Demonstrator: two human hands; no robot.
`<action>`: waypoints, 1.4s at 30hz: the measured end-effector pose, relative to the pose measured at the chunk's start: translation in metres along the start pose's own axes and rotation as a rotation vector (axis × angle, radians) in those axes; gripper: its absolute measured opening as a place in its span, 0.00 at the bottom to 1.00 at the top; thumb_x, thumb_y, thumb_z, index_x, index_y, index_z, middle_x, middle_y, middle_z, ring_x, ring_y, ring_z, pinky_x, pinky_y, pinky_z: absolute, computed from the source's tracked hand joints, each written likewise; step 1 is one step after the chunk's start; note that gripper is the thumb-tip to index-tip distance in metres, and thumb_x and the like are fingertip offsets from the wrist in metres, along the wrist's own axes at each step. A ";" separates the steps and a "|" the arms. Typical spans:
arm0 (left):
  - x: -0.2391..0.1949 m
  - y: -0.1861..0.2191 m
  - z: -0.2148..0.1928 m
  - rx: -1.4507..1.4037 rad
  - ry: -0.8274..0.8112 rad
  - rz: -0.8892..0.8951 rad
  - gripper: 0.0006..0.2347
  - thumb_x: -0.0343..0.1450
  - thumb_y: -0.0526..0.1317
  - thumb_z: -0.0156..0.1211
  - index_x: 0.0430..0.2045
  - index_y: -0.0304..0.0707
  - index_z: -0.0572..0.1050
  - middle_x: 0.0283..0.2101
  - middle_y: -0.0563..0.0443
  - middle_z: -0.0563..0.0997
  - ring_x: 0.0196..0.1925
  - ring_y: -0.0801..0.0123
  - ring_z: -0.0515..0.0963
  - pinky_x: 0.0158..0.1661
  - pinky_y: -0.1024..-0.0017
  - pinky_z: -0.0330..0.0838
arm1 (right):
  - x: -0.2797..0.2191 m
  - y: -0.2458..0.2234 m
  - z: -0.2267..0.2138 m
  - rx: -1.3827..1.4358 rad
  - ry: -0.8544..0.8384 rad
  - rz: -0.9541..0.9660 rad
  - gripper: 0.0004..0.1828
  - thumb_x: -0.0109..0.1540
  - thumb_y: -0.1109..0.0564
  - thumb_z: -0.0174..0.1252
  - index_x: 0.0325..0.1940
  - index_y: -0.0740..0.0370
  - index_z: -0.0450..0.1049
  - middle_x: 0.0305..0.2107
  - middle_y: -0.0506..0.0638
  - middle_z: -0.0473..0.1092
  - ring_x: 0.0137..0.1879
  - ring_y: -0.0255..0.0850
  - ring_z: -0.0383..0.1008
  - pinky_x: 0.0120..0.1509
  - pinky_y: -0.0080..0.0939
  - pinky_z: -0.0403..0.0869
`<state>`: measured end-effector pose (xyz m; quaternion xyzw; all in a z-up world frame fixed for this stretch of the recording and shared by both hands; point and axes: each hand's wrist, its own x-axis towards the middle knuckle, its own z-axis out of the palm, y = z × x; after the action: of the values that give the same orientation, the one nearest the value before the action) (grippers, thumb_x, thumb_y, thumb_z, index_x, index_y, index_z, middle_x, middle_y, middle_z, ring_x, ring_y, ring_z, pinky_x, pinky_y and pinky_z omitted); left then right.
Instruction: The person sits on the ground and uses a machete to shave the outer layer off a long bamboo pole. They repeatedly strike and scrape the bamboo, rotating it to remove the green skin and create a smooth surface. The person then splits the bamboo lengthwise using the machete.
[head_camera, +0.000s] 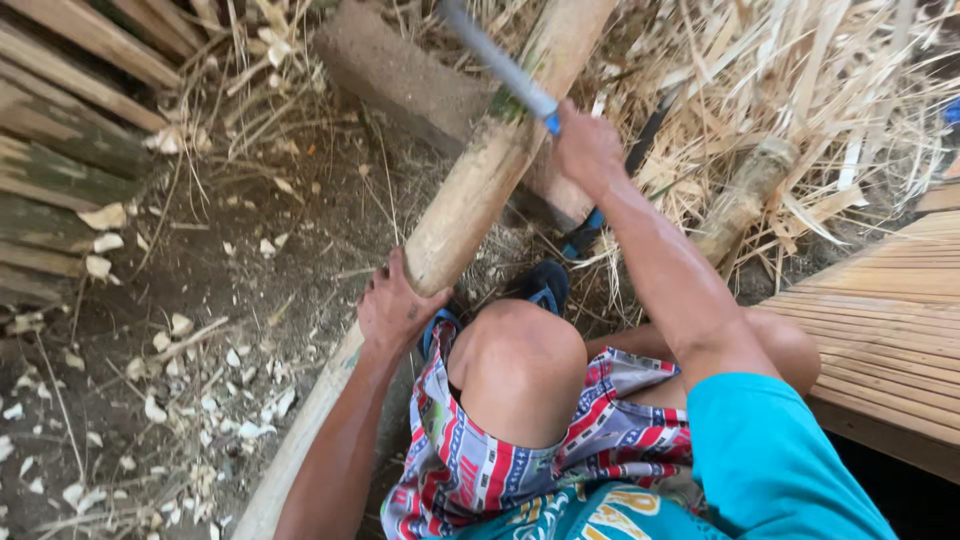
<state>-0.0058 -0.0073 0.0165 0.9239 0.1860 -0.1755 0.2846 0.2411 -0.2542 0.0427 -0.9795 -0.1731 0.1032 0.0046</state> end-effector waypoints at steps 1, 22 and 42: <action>0.006 0.001 -0.003 0.019 -0.036 -0.017 0.47 0.58 0.66 0.68 0.68 0.43 0.55 0.53 0.27 0.74 0.53 0.35 0.78 0.49 0.45 0.75 | 0.002 -0.001 -0.003 -0.032 0.027 -0.048 0.15 0.69 0.56 0.45 0.57 0.65 0.68 0.27 0.61 0.75 0.31 0.57 0.76 0.33 0.60 0.73; 0.075 -0.113 0.038 -0.268 -0.354 -0.117 0.45 0.61 0.73 0.50 0.67 0.36 0.65 0.65 0.29 0.70 0.67 0.41 0.71 0.65 0.51 0.65 | -0.054 -0.076 0.086 0.184 -0.057 -0.140 0.23 0.60 0.51 0.60 0.54 0.61 0.60 0.35 0.63 0.74 0.40 0.62 0.78 0.42 0.62 0.76; 0.037 -0.066 0.013 -0.068 -0.259 -0.101 0.49 0.52 0.71 0.66 0.67 0.44 0.61 0.50 0.33 0.82 0.51 0.43 0.83 0.53 0.52 0.76 | -0.025 -0.039 0.024 0.222 -0.140 -0.053 0.18 0.63 0.60 0.47 0.58 0.65 0.63 0.25 0.58 0.73 0.27 0.52 0.76 0.25 0.55 0.72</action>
<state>-0.0060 0.0451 -0.0394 0.8728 0.1998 -0.3009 0.3283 0.2001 -0.2266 0.0256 -0.9585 -0.1861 0.1895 0.1035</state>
